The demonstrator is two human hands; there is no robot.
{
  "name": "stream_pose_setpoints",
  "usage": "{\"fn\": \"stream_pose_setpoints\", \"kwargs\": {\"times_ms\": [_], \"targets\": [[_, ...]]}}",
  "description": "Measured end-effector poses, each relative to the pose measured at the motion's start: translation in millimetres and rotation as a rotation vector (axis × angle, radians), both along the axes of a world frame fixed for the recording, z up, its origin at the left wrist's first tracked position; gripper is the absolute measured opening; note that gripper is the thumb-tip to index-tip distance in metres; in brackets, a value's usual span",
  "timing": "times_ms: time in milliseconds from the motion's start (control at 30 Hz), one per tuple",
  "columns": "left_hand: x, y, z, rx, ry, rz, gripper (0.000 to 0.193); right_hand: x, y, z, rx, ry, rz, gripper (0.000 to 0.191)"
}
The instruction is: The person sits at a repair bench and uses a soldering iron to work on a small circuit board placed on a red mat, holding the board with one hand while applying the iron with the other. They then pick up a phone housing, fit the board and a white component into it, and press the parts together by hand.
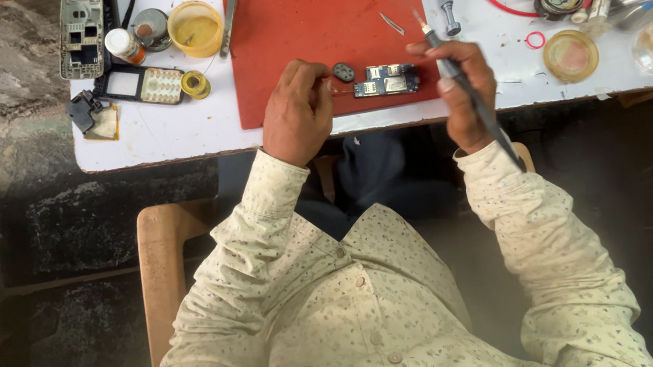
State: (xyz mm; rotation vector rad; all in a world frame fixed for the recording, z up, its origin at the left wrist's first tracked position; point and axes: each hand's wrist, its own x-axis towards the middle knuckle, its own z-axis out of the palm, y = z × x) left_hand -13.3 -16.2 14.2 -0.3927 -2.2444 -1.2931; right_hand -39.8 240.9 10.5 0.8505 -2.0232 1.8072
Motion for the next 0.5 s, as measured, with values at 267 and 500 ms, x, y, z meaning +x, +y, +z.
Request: {"fn": "stream_pose_setpoints", "kwargs": {"times_ms": [267,500], "targets": [[1,-1,1,0.027,0.022,-0.02,0.009,18,70,41,-0.453,0.021,-0.132,0.039],[5,0,7,-0.023,0.037,-0.03,0.008,105,226,39,-0.459,0.001,-0.394,0.035]]}}
